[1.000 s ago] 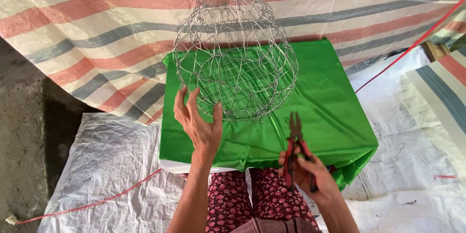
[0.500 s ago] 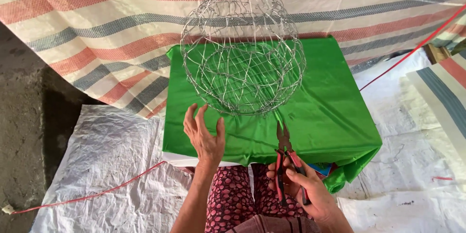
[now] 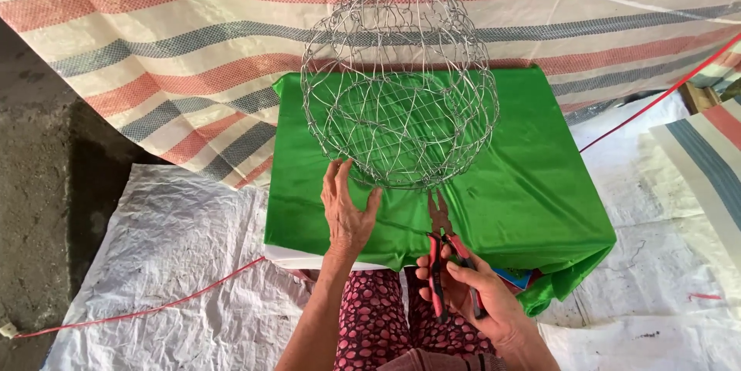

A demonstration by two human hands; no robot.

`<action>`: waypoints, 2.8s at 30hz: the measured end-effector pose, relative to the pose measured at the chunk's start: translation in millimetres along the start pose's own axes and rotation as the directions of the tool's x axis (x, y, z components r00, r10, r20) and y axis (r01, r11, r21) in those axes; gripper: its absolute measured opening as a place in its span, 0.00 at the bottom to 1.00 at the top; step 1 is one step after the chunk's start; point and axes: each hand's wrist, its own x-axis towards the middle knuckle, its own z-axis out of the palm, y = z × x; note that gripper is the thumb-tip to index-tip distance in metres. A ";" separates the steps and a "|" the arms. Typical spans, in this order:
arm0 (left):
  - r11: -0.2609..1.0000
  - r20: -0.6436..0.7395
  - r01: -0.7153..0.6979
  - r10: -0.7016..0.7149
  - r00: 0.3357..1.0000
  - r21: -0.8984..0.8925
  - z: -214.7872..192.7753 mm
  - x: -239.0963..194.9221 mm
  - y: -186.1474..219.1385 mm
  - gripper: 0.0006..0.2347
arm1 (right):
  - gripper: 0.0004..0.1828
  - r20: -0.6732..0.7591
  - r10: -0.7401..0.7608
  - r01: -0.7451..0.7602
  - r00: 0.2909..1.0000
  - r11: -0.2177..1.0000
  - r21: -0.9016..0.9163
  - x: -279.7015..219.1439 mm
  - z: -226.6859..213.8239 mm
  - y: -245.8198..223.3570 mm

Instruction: Shaping and trimming a wire mesh structure using pliers

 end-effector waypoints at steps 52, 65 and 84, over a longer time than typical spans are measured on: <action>0.997 0.083 0.003 0.004 0.997 -0.075 -1.0 13.1 -2.9 0.12 | 0.19 -0.185 -0.144 0.154 0.972 0.987 0.038 51.9 48.6 63.7; 0.998 0.127 -0.001 0.008 0.992 -0.056 -1.1 13.3 -9.7 0.11 | 0.31 0.235 0.064 -0.111 0.970 0.975 0.193 45.1 -13.6 25.6; 0.997 0.096 -0.032 0.039 0.995 -0.072 1.3 14.1 -8.0 0.13 | 0.18 0.119 -0.022 -0.004 0.993 0.976 0.217 55.8 10.6 51.8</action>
